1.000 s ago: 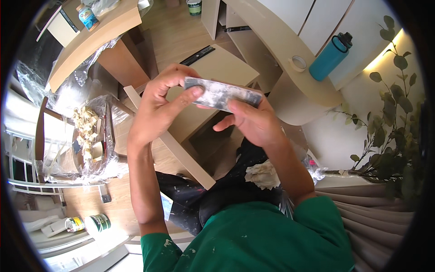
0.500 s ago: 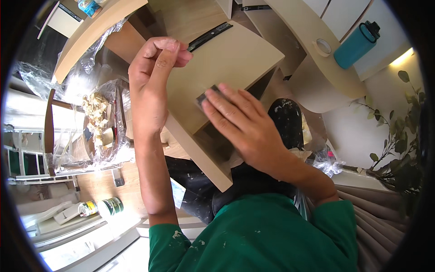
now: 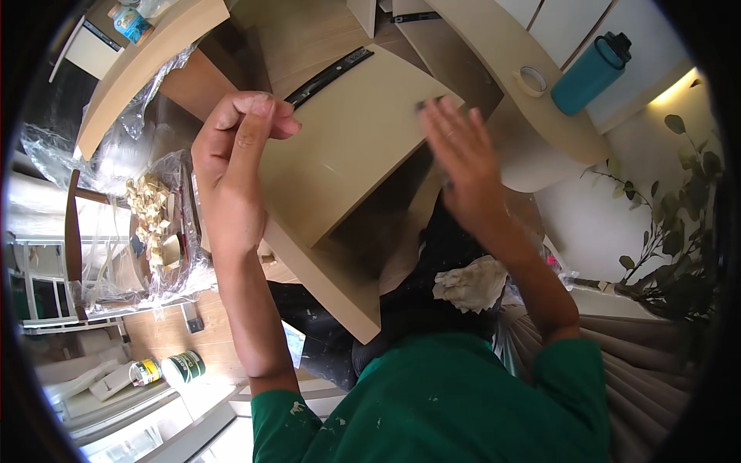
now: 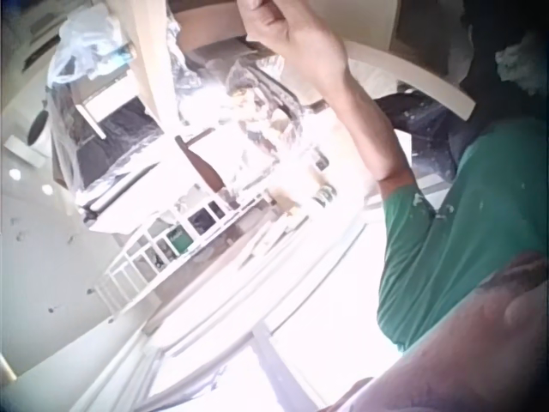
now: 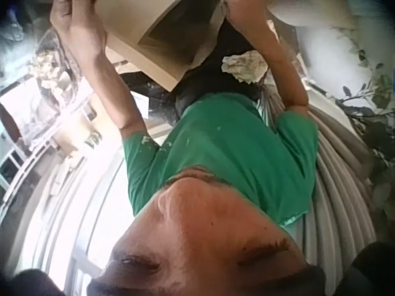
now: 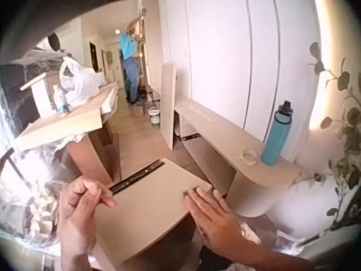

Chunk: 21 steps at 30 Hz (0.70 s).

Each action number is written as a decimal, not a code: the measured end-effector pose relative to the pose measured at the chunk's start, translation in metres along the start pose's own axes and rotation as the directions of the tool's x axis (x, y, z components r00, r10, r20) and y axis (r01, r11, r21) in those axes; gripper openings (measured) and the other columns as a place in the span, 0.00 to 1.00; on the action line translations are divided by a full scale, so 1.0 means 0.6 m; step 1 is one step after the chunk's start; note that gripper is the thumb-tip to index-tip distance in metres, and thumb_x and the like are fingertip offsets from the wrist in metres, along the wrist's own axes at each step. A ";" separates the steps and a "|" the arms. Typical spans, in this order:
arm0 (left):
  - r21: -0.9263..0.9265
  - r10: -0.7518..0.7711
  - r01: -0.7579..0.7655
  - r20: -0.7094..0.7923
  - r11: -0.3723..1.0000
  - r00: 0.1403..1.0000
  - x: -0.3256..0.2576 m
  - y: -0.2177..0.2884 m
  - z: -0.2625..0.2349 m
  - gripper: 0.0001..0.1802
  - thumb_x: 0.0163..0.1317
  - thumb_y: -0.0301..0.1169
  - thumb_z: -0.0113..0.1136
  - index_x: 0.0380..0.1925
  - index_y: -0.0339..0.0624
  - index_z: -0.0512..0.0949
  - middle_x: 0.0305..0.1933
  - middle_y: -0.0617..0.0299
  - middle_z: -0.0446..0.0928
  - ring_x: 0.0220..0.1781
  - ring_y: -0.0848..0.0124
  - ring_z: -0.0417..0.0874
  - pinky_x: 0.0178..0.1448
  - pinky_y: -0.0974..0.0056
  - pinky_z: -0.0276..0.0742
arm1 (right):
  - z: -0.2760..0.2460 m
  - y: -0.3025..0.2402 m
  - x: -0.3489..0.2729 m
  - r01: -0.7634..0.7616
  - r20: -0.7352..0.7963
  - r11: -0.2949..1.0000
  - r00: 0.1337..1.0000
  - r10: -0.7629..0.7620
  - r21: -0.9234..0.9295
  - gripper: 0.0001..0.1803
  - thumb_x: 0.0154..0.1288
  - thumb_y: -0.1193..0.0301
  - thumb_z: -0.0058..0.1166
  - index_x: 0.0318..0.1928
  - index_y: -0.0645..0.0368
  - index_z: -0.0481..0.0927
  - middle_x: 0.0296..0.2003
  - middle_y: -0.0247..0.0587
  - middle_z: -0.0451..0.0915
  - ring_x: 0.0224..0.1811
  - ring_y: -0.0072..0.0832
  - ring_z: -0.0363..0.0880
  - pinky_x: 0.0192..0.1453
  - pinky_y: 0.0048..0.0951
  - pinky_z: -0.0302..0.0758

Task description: The person applies a substance to the inner corners of a wooden drawer using a putty knife and a cloth, then sands the outer edges and surface of the drawer with a sanding block.

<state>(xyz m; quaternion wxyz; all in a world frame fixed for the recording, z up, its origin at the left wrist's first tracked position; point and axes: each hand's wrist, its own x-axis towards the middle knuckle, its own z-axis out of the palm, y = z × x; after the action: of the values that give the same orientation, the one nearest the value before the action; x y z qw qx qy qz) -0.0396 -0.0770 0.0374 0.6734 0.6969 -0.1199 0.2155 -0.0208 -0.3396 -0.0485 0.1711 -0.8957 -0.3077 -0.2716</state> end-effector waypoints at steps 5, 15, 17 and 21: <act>-0.064 -0.025 0.025 -0.002 0.998 1.000 -0.001 -0.007 0.003 0.11 0.73 0.33 0.55 0.38 0.35 0.79 0.36 0.60 0.81 0.38 0.75 0.79 0.48 0.69 0.73 | 0.010 -0.151 -0.025 0.361 0.018 0.881 0.923 -0.384 0.305 0.28 0.63 0.73 0.47 0.65 0.59 0.72 0.68 0.44 0.69 0.74 0.37 0.63 0.77 0.52 0.55; -0.001 -0.042 0.042 0.028 0.999 0.999 -0.007 -0.006 0.005 0.10 0.75 0.32 0.50 0.41 0.35 0.76 0.39 0.58 0.77 0.41 0.72 0.77 0.52 0.64 0.71 | 0.016 -0.137 -0.032 0.353 -0.018 0.886 0.931 -0.365 0.301 0.25 0.65 0.73 0.45 0.62 0.58 0.75 0.68 0.43 0.70 0.74 0.37 0.64 0.77 0.52 0.56; 0.051 -0.050 0.048 0.039 0.998 0.998 -0.006 -0.004 -0.003 0.10 0.75 0.32 0.50 0.41 0.35 0.76 0.39 0.58 0.77 0.41 0.72 0.77 0.52 0.64 0.71 | 0.033 -0.148 -0.037 0.402 -0.069 0.868 0.914 -0.400 0.291 0.27 0.64 0.74 0.45 0.65 0.54 0.73 0.69 0.41 0.69 0.74 0.35 0.64 0.78 0.53 0.54; 0.027 -0.027 0.026 0.044 0.999 0.999 -0.008 0.007 -0.014 0.10 0.75 0.32 0.50 0.41 0.36 0.76 0.39 0.59 0.78 0.41 0.73 0.76 0.52 0.65 0.71 | 0.029 0.075 -0.004 0.022 -0.073 1.000 0.997 -0.022 0.007 0.30 0.61 0.79 0.46 0.67 0.60 0.71 0.69 0.47 0.68 0.75 0.43 0.61 0.79 0.53 0.50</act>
<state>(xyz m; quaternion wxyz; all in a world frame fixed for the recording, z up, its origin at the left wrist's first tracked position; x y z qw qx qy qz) -0.0467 -0.0697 0.0389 0.6643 0.7118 -0.1225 0.1926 0.0134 -0.3664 -0.0698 0.1825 -0.8812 -0.3121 -0.3046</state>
